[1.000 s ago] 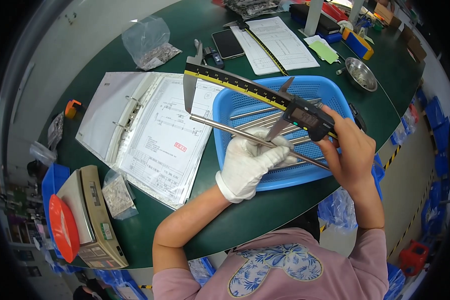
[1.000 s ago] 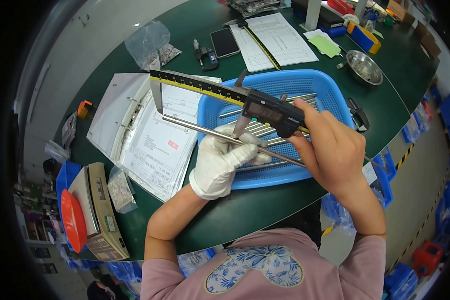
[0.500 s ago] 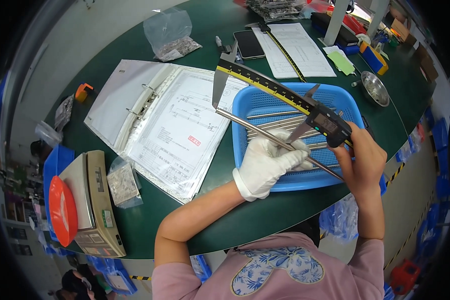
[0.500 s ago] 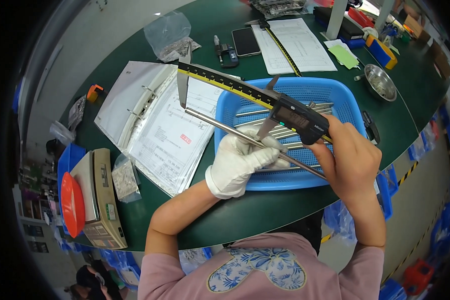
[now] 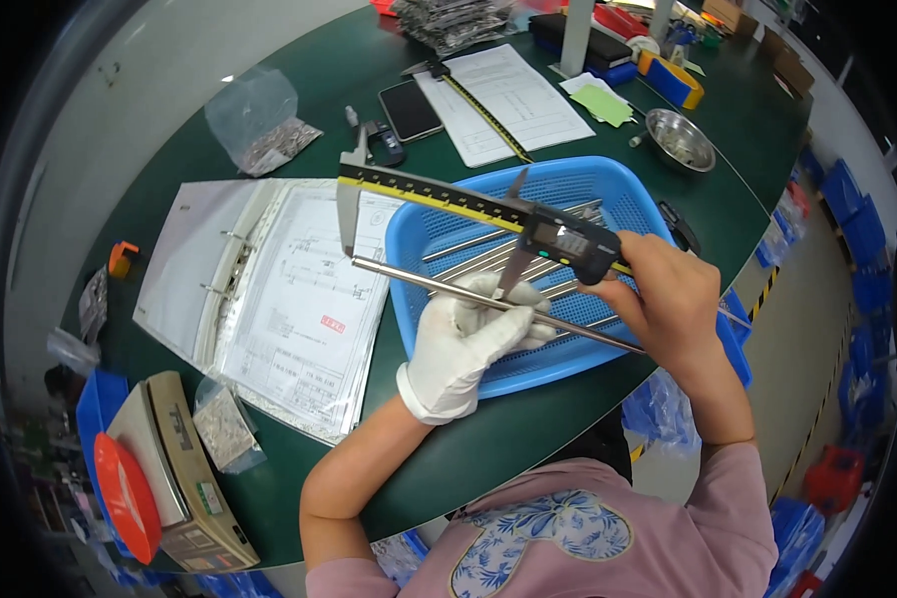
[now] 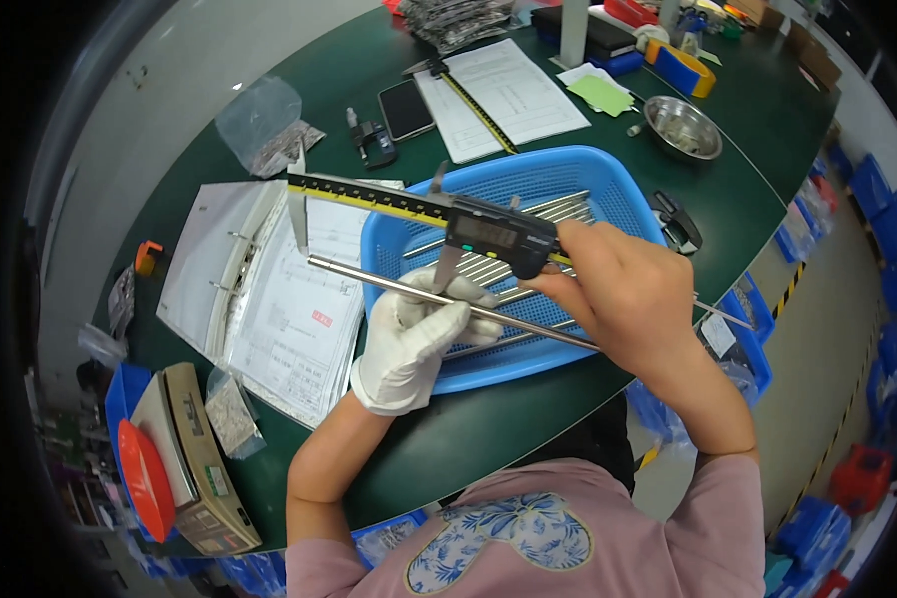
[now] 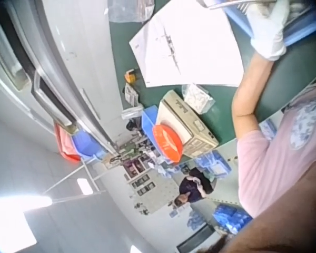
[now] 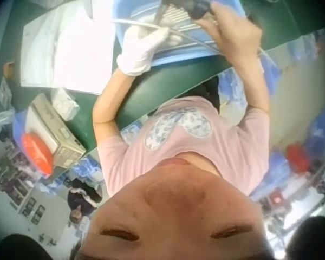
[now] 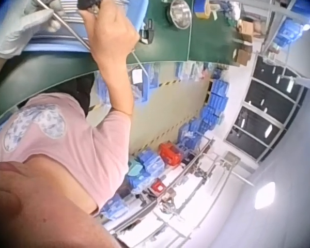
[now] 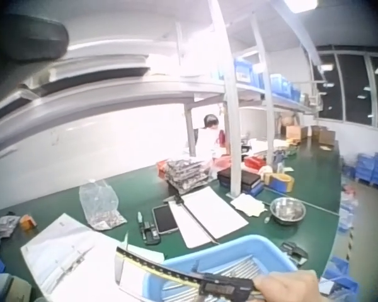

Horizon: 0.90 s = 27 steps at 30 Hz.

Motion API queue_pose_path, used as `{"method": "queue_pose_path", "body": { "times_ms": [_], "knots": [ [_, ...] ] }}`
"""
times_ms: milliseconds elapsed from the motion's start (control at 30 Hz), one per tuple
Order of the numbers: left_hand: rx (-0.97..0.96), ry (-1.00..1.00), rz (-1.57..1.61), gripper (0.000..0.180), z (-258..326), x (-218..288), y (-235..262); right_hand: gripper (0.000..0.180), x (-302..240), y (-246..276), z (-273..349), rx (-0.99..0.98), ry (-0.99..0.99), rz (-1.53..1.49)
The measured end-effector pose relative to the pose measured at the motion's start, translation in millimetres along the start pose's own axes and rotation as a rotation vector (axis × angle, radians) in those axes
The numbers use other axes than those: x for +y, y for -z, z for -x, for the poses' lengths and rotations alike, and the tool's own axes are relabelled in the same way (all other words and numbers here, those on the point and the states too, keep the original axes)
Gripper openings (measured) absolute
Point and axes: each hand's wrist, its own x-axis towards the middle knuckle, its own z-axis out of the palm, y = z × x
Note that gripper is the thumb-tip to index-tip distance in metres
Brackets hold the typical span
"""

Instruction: The recorder uses a digital caliper to measure the length and diameter of metal rods and records the data on a sheet.

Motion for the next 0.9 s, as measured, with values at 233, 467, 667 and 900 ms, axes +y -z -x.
{"method": "queue_pose_path", "body": {
  "times_ms": [233, 467, 667, 900],
  "knots": [
    [0.011, -0.01, -0.009, 0.022, 5, -2, 1, 0.033, -1, 1, 5, -0.022, 0.0, -0.006],
    [0.031, 0.013, -0.029, 0.025, 1, -2, -6, 0.032, 4, 3, 6, -0.032, 0.0, -0.021],
    [0.024, 0.007, -0.02, 0.025, -13, -2, -6, 0.031, 12, 6, -3, -0.083, -0.027, 0.009],
    [0.046, -0.15, 0.033, 0.023, -19, -18, 26, 0.036, 16, -37, -21, -0.164, 0.052, -0.077]
  ]
}}
